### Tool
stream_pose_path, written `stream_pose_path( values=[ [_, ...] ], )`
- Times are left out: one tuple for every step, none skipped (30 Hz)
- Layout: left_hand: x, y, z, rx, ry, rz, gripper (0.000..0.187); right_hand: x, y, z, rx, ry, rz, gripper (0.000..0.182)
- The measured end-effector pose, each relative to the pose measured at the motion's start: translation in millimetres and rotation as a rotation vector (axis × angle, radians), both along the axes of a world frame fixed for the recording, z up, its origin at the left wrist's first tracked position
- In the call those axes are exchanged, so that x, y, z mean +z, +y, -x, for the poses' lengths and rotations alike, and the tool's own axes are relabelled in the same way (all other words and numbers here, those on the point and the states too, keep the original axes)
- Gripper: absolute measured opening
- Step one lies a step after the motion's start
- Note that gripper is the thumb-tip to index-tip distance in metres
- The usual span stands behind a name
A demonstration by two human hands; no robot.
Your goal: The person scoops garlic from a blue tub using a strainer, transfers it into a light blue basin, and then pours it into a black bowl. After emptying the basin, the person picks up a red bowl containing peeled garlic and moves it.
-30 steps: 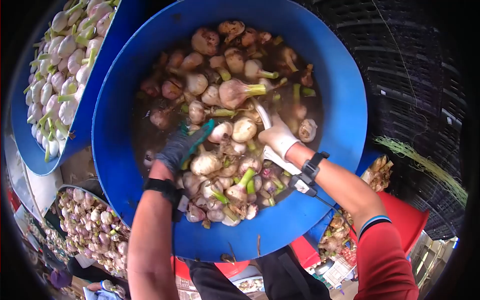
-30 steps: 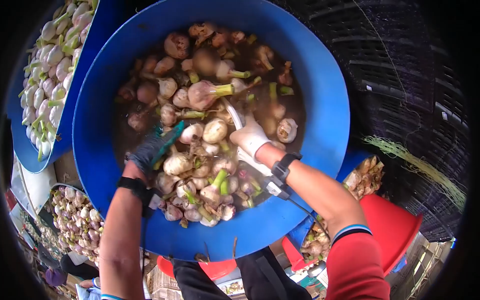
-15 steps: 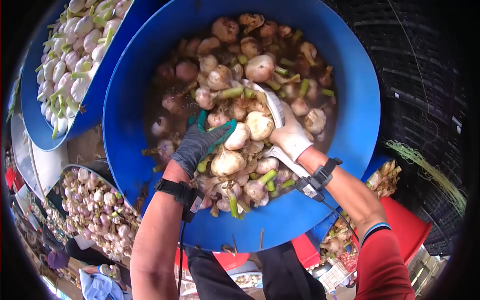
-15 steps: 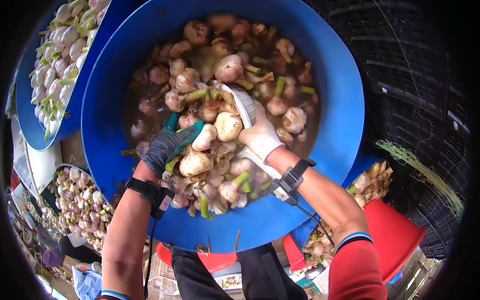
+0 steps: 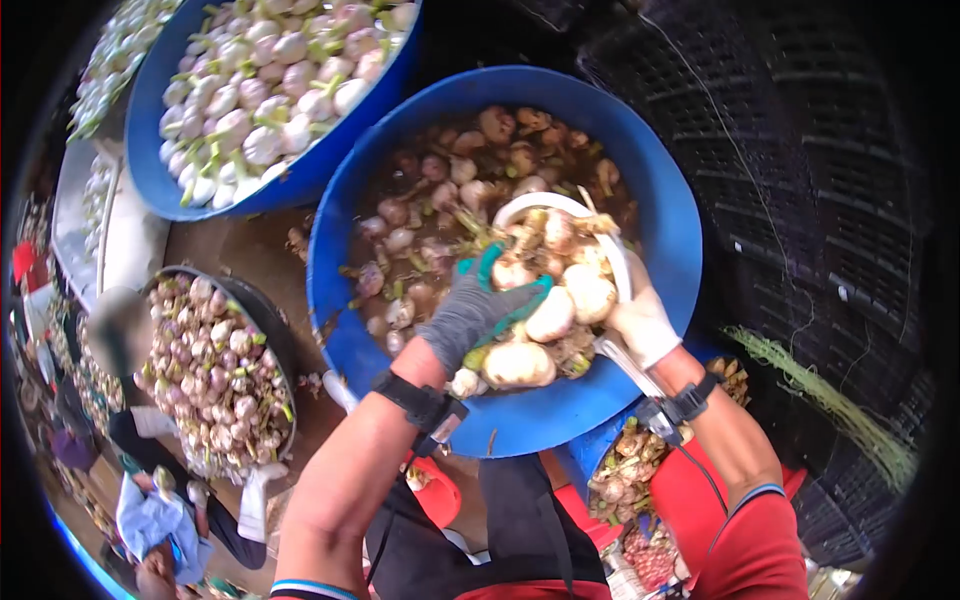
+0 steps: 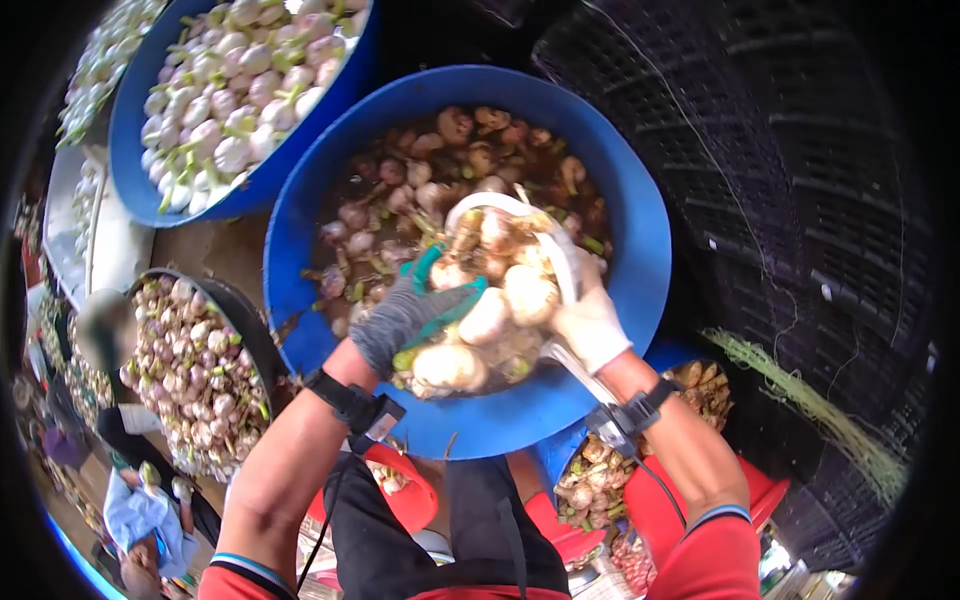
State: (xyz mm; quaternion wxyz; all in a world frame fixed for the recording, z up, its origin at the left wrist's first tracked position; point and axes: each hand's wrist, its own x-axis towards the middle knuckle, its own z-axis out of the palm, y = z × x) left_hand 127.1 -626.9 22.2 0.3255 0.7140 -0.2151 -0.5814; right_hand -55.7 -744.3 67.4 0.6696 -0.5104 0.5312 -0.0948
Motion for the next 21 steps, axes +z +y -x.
stream_pose_path(
  values=[
    [11,2,4,0.014,-0.007,-0.024,0.099,11,0,0,0.012,-0.013,0.015,0.079],
    [19,8,7,0.086,0.013,0.064,0.099,24,3,0,0.023,-0.025,0.028,0.080],
    [32,12,5,0.087,0.055,0.094,0.097,37,7,-3,0.000,-0.058,-0.010,0.082],
    [46,17,1,0.093,0.091,0.122,0.095,57,12,-11,-0.011,-0.092,-0.041,0.078],
    [60,23,-1,0.130,0.084,0.183,0.094,76,20,-22,-0.024,-0.117,-0.066,0.075],
    [71,31,-3,0.174,0.061,0.236,0.093,92,30,-36,-0.028,-0.152,-0.101,0.072],
    [77,40,-3,0.205,0.024,0.244,0.093,104,38,-46,-0.003,-0.181,-0.088,0.069],
    [81,53,-6,0.240,-0.014,0.246,0.093,114,47,-57,0.026,-0.209,-0.081,0.065],
    [95,67,-19,0.291,0.047,0.267,0.093,124,55,-70,0.069,-0.180,-0.084,0.065],
    [108,81,-36,0.339,0.117,0.295,0.093,130,63,-87,0.110,-0.141,-0.080,0.065],
    [117,96,-42,0.378,0.074,0.294,0.093,136,73,-100,0.144,-0.111,-0.038,0.068],
    [128,114,-55,0.422,0.055,0.331,0.094,140,86,-115,0.155,-0.106,-0.006,0.071],
    [139,131,-68,0.461,0.080,0.322,0.092,152,102,-138,0.182,-0.110,-0.015,0.072],
    [149,151,-83,0.496,0.110,0.318,0.091,164,120,-162,0.207,-0.111,-0.021,0.073],
    [151,172,-94,0.530,0.100,0.330,0.091,164,133,-179,0.258,-0.143,-0.025,0.073],
    [150,193,-104,0.580,-0.027,0.347,0.093,161,148,-196,0.312,-0.174,-0.028,0.073],
    [149,214,-114,0.631,-0.157,0.362,0.096,159,163,-213,0.353,-0.205,-0.035,0.077],
    [143,238,-128,0.683,-0.186,0.363,0.095,157,184,-236,0.388,-0.233,-0.071,0.075],
    [141,262,-141,0.750,-0.189,0.358,0.096,157,206,-259,0.466,-0.252,-0.083,0.073],
    [139,289,-155,0.815,-0.192,0.351,0.097,155,229,-282,0.542,-0.269,-0.097,0.071],
    [141,317,-173,0.847,-0.206,0.325,0.100,149,253,-305,0.549,-0.269,-0.134,0.073]
  ],
)
